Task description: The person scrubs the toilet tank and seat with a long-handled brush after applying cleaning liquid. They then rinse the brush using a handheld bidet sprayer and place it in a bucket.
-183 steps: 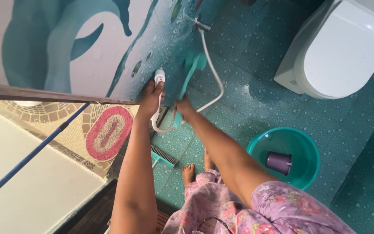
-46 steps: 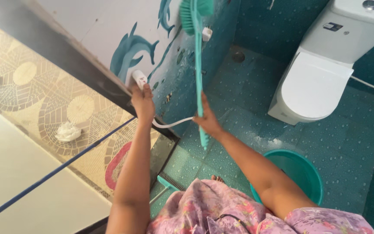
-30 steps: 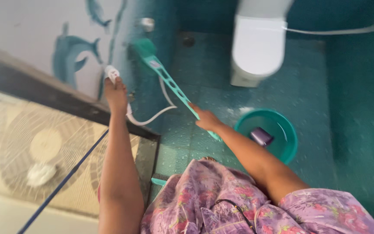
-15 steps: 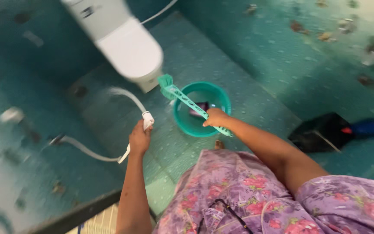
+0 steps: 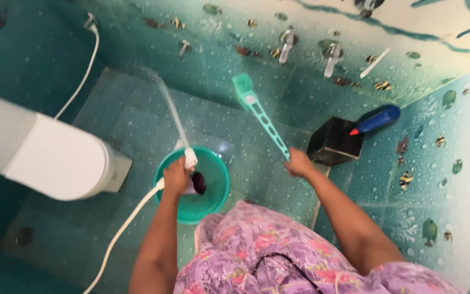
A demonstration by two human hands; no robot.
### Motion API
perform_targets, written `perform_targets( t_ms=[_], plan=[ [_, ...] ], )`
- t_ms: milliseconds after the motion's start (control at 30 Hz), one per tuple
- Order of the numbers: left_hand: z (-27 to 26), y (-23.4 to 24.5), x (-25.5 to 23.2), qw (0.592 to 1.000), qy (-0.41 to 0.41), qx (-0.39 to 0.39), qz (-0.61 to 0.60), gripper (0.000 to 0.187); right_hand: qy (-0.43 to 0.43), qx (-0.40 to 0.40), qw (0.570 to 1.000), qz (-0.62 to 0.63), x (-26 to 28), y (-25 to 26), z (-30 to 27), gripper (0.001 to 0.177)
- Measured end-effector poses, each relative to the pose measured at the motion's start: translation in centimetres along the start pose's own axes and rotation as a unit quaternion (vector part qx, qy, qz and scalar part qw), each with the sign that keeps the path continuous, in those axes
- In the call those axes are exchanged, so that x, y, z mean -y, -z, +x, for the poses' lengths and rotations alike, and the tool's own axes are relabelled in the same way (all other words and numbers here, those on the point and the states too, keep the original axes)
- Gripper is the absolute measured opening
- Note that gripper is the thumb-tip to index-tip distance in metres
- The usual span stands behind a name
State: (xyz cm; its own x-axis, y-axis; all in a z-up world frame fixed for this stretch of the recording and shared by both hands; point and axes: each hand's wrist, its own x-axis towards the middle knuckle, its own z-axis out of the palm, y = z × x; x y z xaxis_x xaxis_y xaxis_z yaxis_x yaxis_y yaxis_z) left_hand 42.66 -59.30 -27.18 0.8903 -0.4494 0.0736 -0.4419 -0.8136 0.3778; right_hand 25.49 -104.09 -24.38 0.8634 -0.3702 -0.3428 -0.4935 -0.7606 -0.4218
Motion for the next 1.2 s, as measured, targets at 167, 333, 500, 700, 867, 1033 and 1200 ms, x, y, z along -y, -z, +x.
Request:
perform_targets(
  t_ms=[167, 333, 500, 700, 867, 1033, 1200],
  plan=[
    [0.1, 1.8, -2.8, 0.99, -0.124, -0.066, -0.025, 0.055, 0.059, -0.054, 0.987, -0.14, 1.8, 1.3, -1.6, 0.025],
    [-1.5, 7.2, -3.4, 0.966, -0.239, -0.077, -0.057, 0.055, 0.069, -0.062, 0.977, -0.192, 7.9, 2.5, -1.0, 0.018],
    [-2.5, 6.6, -1.5, 0.967, -0.2, -0.011, -0.159, 0.056, -0.003, -0.122, 0.976, -0.181, 10.3, 5.2, -2.8, 0.025],
    [2.1, 4.0, 3.9, 0.966, 0.064, 0.099, -0.229, 0.062, -0.056, -0.221, 0.965, -0.13, 10.6, 8.9, -6.4, 0.032],
    [-1.3, 4.8, 9.4, 0.968, 0.18, 0.142, -0.103, 0.086, 0.007, -0.194, 0.978, -0.07, 15.2, 5.4, -4.7, 0.03],
    [-7.0, 10.3, 16.5, 0.951, 0.191, -0.11, -0.217, 0.094, 0.153, -0.046, 0.984, 0.077, 28.3, 1.6, -2.4, 0.035],
    [-16.5, 20.1, 23.0, 0.901, 0.197, -0.288, -0.258, 0.077, 0.239, 0.146, 0.957, 0.07, 44.7, -3.1, -3.3, 0.033]
  ],
)
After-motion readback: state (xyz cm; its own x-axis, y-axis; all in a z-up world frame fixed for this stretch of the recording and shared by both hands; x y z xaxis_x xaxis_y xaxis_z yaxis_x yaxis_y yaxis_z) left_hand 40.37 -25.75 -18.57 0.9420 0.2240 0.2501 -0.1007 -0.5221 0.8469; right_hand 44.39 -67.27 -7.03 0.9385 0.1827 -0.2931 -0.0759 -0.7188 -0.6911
